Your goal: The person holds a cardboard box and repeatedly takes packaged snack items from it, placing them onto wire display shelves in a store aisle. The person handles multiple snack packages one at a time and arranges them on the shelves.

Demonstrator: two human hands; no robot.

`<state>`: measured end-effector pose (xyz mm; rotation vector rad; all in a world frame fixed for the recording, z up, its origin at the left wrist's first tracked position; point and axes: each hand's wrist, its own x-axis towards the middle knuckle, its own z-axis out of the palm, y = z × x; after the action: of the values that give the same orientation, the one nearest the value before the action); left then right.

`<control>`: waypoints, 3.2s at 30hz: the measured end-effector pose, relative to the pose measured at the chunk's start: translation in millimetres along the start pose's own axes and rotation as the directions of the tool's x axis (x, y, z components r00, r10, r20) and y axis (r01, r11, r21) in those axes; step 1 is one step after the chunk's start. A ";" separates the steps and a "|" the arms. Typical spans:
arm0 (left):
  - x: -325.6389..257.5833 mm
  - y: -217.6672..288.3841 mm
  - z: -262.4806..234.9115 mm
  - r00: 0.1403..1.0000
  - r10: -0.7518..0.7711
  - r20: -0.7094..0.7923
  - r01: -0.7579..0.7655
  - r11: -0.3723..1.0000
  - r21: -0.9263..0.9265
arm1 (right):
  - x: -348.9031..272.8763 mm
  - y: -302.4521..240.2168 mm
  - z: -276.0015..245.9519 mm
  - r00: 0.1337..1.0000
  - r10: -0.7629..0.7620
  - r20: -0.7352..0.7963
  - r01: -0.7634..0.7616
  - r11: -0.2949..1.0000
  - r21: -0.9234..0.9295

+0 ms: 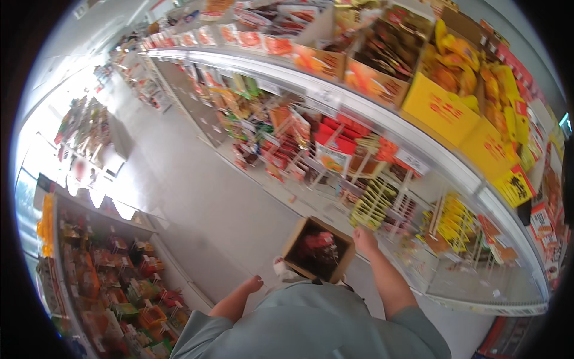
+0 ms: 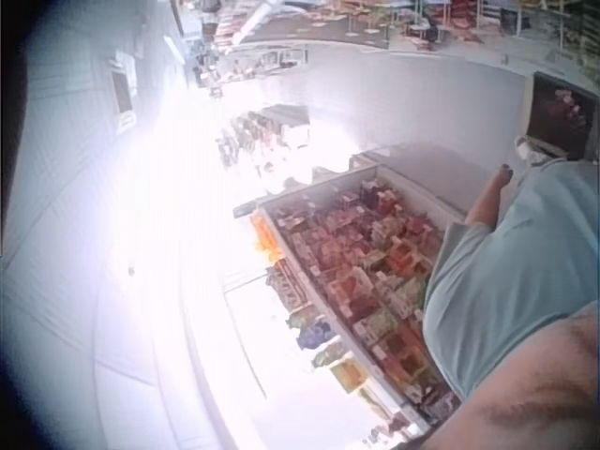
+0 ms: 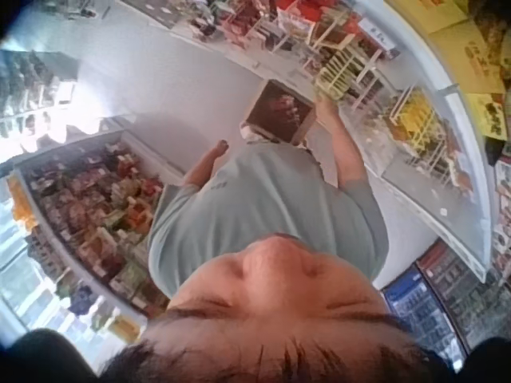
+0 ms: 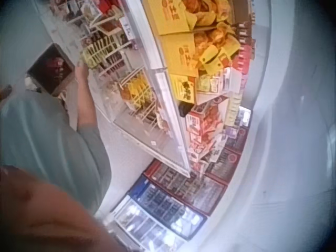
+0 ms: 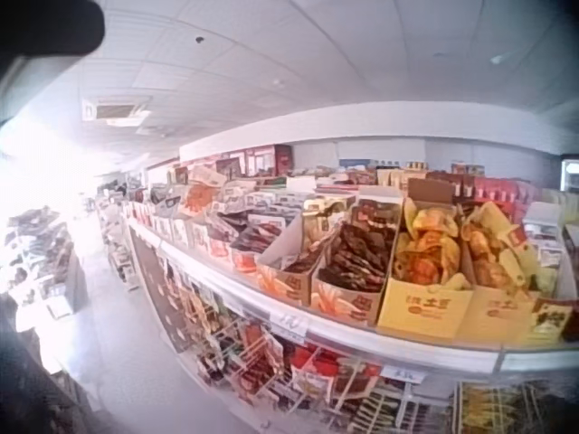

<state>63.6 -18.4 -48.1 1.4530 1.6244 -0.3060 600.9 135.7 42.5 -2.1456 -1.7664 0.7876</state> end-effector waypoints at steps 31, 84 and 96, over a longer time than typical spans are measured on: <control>-38.8 93.1 2.6 0.994 -0.031 0.101 0.033 0.999 -0.021 | -20.5 56.3 -69.9 0.909 0.201 -0.364 0.144 0.670 0.729; -84.3 87.0 39.2 0.972 -0.201 0.124 0.217 0.967 -0.136 | 145.0 71.8 -170.6 0.756 0.621 -0.206 -0.155 0.476 0.866; -11.8 87.9 -15.3 0.986 -0.021 0.165 0.030 0.998 -0.055 | -15.5 19.7 -69.3 0.850 0.419 -0.319 0.044 0.547 0.836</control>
<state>133.4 8.7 1.8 1.3295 1.5078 -0.3812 653.6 126.1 93.1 -1.6393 -0.6412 0.7944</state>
